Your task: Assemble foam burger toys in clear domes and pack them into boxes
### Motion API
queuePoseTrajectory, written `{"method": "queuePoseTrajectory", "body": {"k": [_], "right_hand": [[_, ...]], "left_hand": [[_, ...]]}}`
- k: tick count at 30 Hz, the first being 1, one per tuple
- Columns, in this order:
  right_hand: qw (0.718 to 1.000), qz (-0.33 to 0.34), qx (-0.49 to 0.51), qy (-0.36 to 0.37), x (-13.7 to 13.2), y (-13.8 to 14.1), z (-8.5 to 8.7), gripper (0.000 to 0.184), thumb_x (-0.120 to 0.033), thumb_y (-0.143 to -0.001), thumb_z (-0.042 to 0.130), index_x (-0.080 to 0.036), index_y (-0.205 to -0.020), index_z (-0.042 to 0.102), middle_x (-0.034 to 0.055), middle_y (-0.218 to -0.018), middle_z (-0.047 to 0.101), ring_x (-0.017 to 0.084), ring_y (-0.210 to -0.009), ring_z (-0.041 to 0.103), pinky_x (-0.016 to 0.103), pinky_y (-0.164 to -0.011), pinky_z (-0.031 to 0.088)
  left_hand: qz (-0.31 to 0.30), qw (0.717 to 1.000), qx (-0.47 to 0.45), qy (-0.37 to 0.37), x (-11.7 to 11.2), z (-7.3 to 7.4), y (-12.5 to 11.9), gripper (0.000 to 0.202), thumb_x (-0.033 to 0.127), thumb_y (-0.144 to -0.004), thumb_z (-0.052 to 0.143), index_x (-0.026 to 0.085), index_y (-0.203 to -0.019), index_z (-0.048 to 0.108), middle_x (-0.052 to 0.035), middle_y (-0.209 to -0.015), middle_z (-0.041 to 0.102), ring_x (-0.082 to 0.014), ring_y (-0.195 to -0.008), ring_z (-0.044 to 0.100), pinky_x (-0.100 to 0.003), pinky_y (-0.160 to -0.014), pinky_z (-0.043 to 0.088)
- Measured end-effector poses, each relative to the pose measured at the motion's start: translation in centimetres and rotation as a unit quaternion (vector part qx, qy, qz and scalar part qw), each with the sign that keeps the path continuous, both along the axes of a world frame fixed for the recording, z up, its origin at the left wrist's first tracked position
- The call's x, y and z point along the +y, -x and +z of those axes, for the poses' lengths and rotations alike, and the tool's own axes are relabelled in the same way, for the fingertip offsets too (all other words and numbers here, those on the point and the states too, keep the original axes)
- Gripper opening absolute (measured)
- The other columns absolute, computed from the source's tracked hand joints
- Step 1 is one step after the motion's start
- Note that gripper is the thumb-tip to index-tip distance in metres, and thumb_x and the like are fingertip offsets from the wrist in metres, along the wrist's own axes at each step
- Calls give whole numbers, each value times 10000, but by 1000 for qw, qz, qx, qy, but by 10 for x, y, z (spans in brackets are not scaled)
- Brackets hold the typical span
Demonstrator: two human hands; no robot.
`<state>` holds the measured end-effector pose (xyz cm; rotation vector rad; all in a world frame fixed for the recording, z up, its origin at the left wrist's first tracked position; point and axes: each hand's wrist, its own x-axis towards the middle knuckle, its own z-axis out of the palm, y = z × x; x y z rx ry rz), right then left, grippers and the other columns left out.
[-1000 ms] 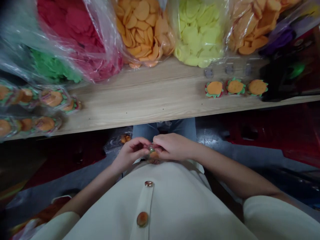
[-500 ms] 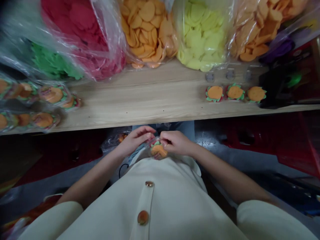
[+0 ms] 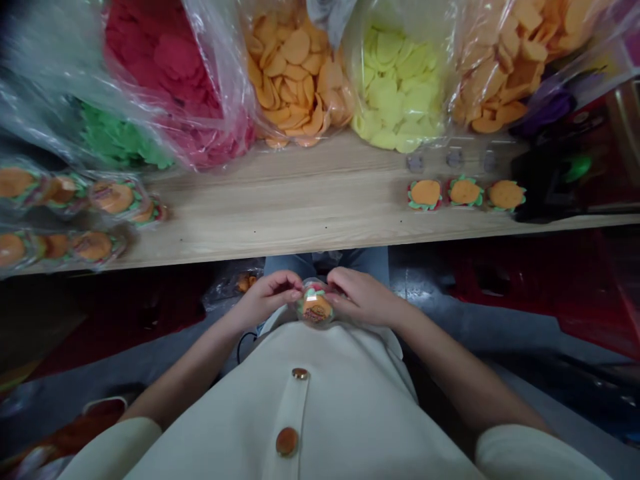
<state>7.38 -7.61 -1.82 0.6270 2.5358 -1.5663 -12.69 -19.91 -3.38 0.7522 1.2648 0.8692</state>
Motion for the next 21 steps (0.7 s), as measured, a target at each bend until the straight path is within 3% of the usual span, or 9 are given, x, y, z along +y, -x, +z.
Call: {"method": "queuePoseTrajectory", "body": {"k": [3, 6, 11, 14, 16, 19, 21], "right_hand": [[999, 48, 1, -8, 3, 12, 4, 233, -369, -904, 347, -192, -772, 424, -15, -692, 457, 116, -610, 410, 237, -574, 305], [996, 84, 5, 12, 2, 12, 2, 246, -350, -906, 329, -195, -731, 406, -20, -675, 436, 108, -594, 391, 231, -566, 296], [993, 45, 37, 99, -4, 2, -16, 310, -392, -895, 331, -194, -660, 372, -40, -622, 372, 93, -564, 341, 220, -535, 287], [982, -28, 33, 182, 2, 3, -31, 330, -470, -859, 405, -187, -693, 435, -36, -636, 417, 96, -584, 384, 214, -533, 321], [963, -130, 29, 233, 12, 4, -38, 364, -533, -820, 446, -187, -708, 470, -33, -627, 451, 102, -580, 428, 219, -532, 360], [901, -309, 30, 303, 27, 3, -36, 473, -644, -783, 402, -190, -685, 486, -25, -579, 487, 118, -525, 488, 255, -519, 427], [867, -367, 41, 335, 31, 2, -27, 509, -680, -758, 402, -186, -696, 507, -8, -578, 532, 133, -511, 529, 282, -520, 462]], "left_hand": [[-35, 998, 49, -27, 4, 5, -1, 192, 312, -753, 607, 141, -839, 605, -29, -816, 603, -112, -743, 522, -235, -697, 416], [-41, 998, 34, -24, 2, 8, -4, 190, 300, -754, 610, 146, -865, 623, -43, -863, 626, -123, -785, 544, -241, -725, 425], [-2, 996, -71, 47, -8, 1, -11, 186, 276, -732, 639, 143, -862, 650, -43, -846, 653, -107, -737, 571, -219, -691, 437], [34, 992, -86, 81, 1, -4, -10, 184, 255, -694, 681, 125, -823, 661, -42, -787, 651, -88, -669, 567, -190, -635, 443], [80, 985, -112, 102, 16, -5, -5, 190, 232, -684, 694, 124, -836, 656, -21, -737, 627, -61, -606, 547, -163, -587, 446], [202, 954, -186, 122, 45, -4, 2, 185, 176, -700, 677, 143, -875, 624, 14, -689, 583, -37, -554, 532, -163, -592, 484], [256, 933, -228, 114, 64, -1, 1, 184, 145, -721, 652, 151, -898, 600, 15, -690, 577, -34, -544, 535, -165, -592, 501]]}}
